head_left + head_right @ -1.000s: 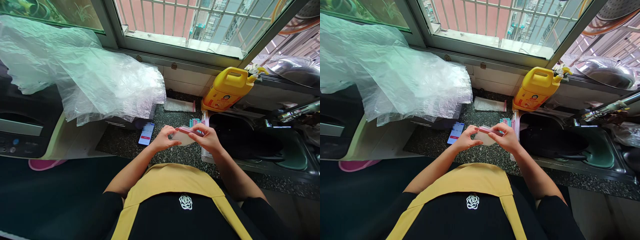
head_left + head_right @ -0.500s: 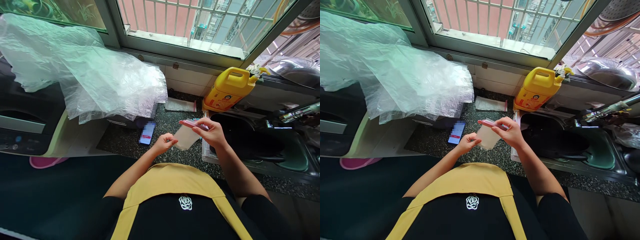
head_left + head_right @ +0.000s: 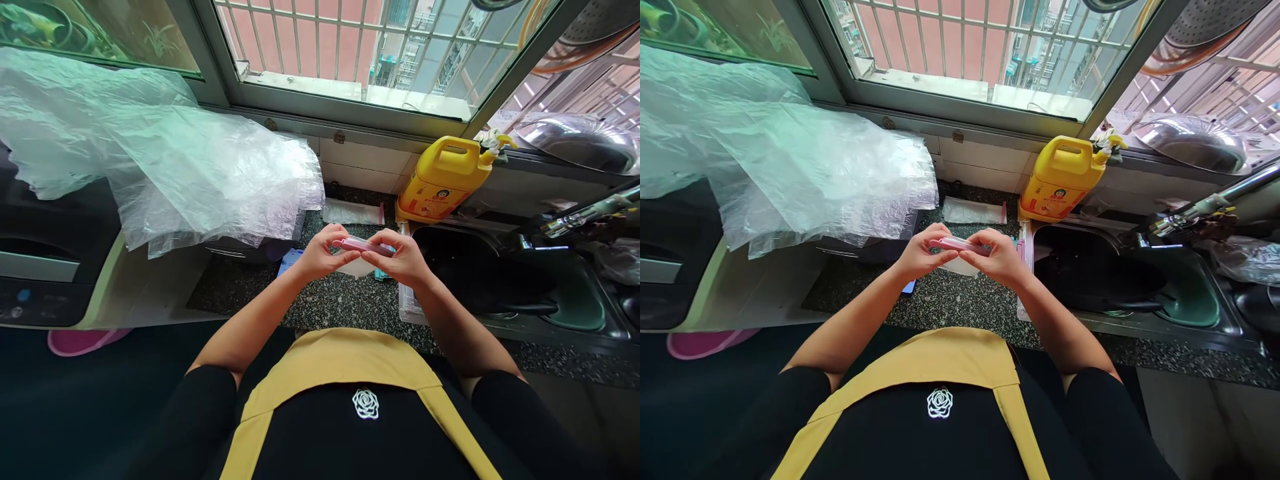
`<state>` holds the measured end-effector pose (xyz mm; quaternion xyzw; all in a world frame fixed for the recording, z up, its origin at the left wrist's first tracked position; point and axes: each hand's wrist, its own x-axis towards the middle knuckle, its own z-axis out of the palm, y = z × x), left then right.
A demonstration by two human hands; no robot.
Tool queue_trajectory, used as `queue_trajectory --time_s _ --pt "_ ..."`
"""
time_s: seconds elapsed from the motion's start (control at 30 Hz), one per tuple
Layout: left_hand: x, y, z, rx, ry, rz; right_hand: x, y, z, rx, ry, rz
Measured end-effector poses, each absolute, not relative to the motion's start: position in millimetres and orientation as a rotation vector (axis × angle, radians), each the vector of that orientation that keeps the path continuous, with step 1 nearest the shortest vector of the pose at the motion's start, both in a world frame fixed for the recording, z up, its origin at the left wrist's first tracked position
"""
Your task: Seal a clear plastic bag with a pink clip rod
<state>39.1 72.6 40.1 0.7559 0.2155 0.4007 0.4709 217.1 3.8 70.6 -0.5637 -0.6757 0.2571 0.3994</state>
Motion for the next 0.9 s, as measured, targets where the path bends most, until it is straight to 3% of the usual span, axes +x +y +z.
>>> queue_trajectory --time_s 0.43,0.9 --pt "34 79 52 1.418 0.542 1.067 219 -16 -11 -1.462 -1.558 0.708" --pt "33 85 42 1.357 0.591 1.067 203 -25 -25 -1.498 -1.487 0.719"
